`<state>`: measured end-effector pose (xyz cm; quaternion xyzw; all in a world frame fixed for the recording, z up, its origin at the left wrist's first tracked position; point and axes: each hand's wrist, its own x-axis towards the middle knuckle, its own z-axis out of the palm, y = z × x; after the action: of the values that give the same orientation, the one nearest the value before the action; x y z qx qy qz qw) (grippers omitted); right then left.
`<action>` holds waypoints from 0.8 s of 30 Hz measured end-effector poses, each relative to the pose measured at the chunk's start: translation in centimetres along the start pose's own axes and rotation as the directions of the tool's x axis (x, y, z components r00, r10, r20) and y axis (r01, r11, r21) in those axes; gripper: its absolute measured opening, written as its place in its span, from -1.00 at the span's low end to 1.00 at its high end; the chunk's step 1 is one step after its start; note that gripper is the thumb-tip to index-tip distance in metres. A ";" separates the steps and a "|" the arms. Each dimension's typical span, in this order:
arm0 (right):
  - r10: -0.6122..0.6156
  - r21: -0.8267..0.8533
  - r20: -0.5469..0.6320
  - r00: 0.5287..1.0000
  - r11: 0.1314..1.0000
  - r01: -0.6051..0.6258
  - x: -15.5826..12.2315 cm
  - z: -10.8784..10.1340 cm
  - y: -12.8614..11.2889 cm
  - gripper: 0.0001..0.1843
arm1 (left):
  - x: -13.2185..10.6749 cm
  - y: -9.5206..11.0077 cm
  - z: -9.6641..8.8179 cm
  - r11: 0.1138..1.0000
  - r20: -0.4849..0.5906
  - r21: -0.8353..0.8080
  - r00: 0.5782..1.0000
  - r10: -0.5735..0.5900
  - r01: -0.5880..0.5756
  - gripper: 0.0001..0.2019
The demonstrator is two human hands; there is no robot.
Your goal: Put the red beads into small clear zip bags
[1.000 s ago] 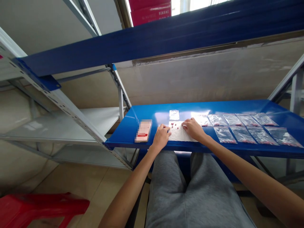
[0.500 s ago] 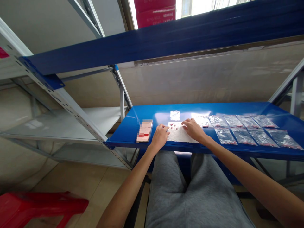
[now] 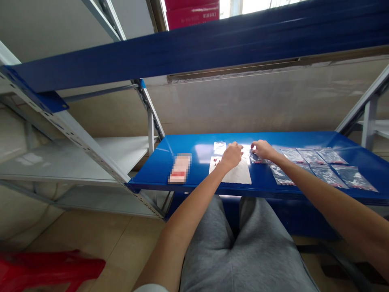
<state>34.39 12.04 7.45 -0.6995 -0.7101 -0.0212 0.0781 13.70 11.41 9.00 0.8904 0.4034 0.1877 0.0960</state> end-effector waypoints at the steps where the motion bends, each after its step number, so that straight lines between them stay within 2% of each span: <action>1: -0.003 0.000 0.006 1.000 1.000 0.003 0.1 0.1 -0.1 -0.78 | 1.0 0.5 0.7 1.000 0.013 -0.004 1.000 -0.013 0.013 -0.72; 4: -0.015 0.017 0.001 1.000 1.000 0.015 0.2 -0.1 -0.4 -0.81 | 3.1 1.4 2.3 0.998 0.028 -0.036 0.998 -0.055 0.056 -0.77; 6: -0.024 0.043 -0.013 1.000 0.999 0.024 0.1 -0.7 -0.4 -0.84 | 3.7 1.7 2.7 0.994 0.024 -0.078 0.997 -0.076 0.078 -0.77; 9: -0.025 0.114 -0.047 0.999 0.993 0.031 -0.8 -2.6 -0.2 -0.86 | 3.8 2.1 2.1 0.984 0.011 -0.162 0.997 -0.078 0.078 -0.74; 11: -0.016 0.248 -0.109 0.994 0.968 0.043 -2.1 -4.3 -0.1 -0.86 | 3.1 2.4 0.9 0.966 0.002 -0.253 0.999 -0.054 0.052 -0.77; 12: -0.007 0.345 -0.156 0.988 0.937 0.061 -3.0 -5.3 -0.2 -0.85 | 2.4 2.6 0.2 0.951 -0.007 -0.309 0.999 -0.038 0.033 -0.79; 15: 0.001 0.567 -0.228 0.974 0.813 0.132 -6.8 -7.9 -1.2 -0.71 | -0.5 3.4 -2.2 0.789 -0.087 -0.613 0.996 -0.015 -0.042 -0.84; 18: 0.012 0.781 -0.135 0.991 0.616 0.099 -10.8 -9.6 -2.9 -0.57 | -4.4 4.1 -4.1 0.692 -0.107 -0.713 0.993 0.049 -0.111 -0.82; 21: -0.069 0.882 -0.023 0.997 0.468 0.053 -13.6 -10.0 -4.7 -0.60 | -7.9 4.4 -5.0 0.695 -0.061 -0.712 0.994 0.085 -0.103 -0.78; 24: -0.159 0.906 0.094 0.983 0.422 -0.019 -15.0 -9.5 -6.2 -0.66 | -10.2 4.4 -5.0 0.744 -0.022 -0.665 0.998 0.063 -0.062 -0.77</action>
<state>29.15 -4.22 15.24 -0.5171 -0.6428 0.4176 0.3808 8.48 0.96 12.39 0.8110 0.2799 0.3211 0.4009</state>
